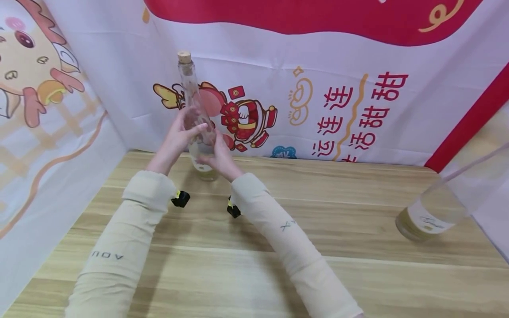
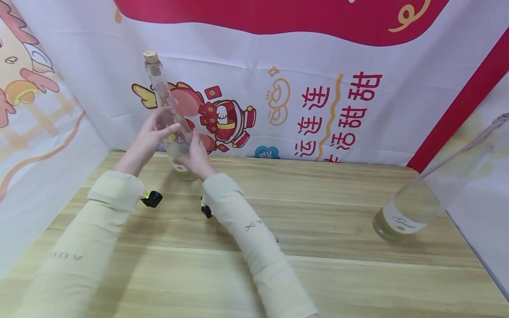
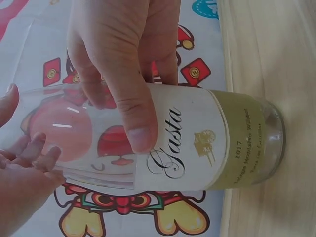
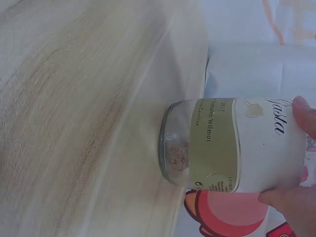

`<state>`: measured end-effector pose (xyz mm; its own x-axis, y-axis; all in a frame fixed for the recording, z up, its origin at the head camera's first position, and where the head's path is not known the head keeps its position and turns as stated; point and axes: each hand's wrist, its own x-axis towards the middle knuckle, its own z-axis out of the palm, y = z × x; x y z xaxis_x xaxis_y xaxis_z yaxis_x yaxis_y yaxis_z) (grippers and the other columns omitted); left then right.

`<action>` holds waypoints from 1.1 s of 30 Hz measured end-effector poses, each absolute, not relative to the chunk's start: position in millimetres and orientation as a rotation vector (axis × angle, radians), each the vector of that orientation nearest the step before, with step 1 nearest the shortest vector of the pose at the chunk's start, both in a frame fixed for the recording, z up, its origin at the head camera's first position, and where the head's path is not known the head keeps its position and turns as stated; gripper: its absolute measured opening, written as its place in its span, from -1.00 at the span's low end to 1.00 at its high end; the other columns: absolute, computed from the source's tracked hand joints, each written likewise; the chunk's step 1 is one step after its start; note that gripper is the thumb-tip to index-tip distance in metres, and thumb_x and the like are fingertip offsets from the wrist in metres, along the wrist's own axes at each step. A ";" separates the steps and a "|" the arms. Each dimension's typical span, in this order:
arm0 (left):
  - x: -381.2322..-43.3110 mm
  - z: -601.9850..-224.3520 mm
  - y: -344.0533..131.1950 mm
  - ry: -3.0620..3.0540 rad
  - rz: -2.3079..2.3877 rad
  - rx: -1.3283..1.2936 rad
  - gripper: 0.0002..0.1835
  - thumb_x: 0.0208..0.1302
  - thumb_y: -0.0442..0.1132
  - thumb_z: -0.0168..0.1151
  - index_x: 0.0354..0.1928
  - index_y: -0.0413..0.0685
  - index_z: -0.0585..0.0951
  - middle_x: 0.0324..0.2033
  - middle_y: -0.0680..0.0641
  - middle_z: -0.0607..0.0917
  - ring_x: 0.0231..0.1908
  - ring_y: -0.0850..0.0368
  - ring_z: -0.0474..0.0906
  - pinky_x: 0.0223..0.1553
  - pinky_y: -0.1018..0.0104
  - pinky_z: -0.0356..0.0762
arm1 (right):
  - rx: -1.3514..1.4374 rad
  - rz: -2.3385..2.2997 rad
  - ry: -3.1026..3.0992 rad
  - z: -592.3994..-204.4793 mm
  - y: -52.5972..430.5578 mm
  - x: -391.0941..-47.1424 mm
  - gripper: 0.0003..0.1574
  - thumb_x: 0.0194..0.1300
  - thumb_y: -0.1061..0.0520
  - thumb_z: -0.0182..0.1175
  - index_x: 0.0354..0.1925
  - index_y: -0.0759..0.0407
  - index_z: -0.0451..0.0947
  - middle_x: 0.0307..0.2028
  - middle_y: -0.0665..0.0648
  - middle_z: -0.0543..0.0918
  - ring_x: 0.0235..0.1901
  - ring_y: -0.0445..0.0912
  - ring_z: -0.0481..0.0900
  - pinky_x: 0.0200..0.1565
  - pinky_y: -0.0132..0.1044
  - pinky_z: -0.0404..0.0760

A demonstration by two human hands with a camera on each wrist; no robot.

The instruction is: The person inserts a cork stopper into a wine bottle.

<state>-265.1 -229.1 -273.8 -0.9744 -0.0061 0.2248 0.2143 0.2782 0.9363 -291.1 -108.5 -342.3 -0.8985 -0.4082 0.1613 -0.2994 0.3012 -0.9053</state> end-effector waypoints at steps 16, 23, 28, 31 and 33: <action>-263.6 -274.7 -233.7 -2.629 -1.631 -0.084 -0.02 0.16 -0.11 0.24 0.39 -0.12 -0.23 0.37 -0.23 0.00 0.33 -0.12 -0.03 0.30 -0.01 -0.01 | -0.631 -1.437 2.579 -342.3 -96.9 -286.1 0.04 -0.03 0.14 0.40 0.30 0.18 0.02 0.23 0.16 0.26 0.21 -0.04 0.26 0.20 -0.23 0.30; -252.3 -291.6 -243.9 -2.819 -1.446 -0.062 0.00 0.17 -0.10 0.23 0.37 -0.28 -0.25 0.33 -0.36 0.00 0.30 -0.25 -0.01 0.25 -0.11 0.06 | -0.633 -0.969 2.689 -343.6 -71.6 -271.7 -0.05 0.13 0.04 0.28 0.31 0.33 0.04 0.28 0.29 0.21 0.26 0.04 0.19 0.24 -0.17 0.25; -240.0 -304.7 -250.3 -3.096 -1.141 -0.061 -0.14 0.25 -0.05 0.11 0.32 -0.43 -0.10 0.25 -0.46 0.14 0.21 -0.36 0.13 0.18 -0.15 0.18 | -0.673 -0.670 2.682 -341.3 -46.6 -263.1 -0.23 0.19 -0.03 0.20 0.25 0.29 0.23 0.21 0.22 0.34 0.21 0.01 0.28 0.18 -0.17 0.33; -231.9 -312.5 -250.8 -3.197 -0.898 -0.129 -0.32 0.28 -0.05 0.04 0.23 -0.46 0.17 0.13 -0.48 0.32 0.11 -0.37 0.28 0.10 -0.16 0.27 | -0.704 -0.553 2.664 -339.7 -31.0 -256.7 -0.31 0.21 -0.02 0.18 0.20 0.28 0.29 0.14 0.20 0.44 0.13 0.00 0.38 0.13 -0.19 0.40; -227.8 -316.8 -248.8 -3.247 -0.766 -0.186 -0.41 0.27 -0.06 0.02 0.13 -0.47 0.31 0.04 -0.47 0.42 0.03 -0.36 0.37 0.02 -0.16 0.35 | -0.684 -0.513 2.638 -339.0 -19.8 -252.6 -0.34 0.21 -0.02 0.18 0.18 0.28 0.31 0.11 0.21 0.45 0.10 0.01 0.41 0.11 -0.18 0.42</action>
<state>-227.8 -248.8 -316.8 -0.9740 0.1527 -0.1672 0.0618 0.8897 0.4524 -252.6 -19.8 -339.0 -0.8154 -0.5202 -0.2539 -0.3870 0.8161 -0.4291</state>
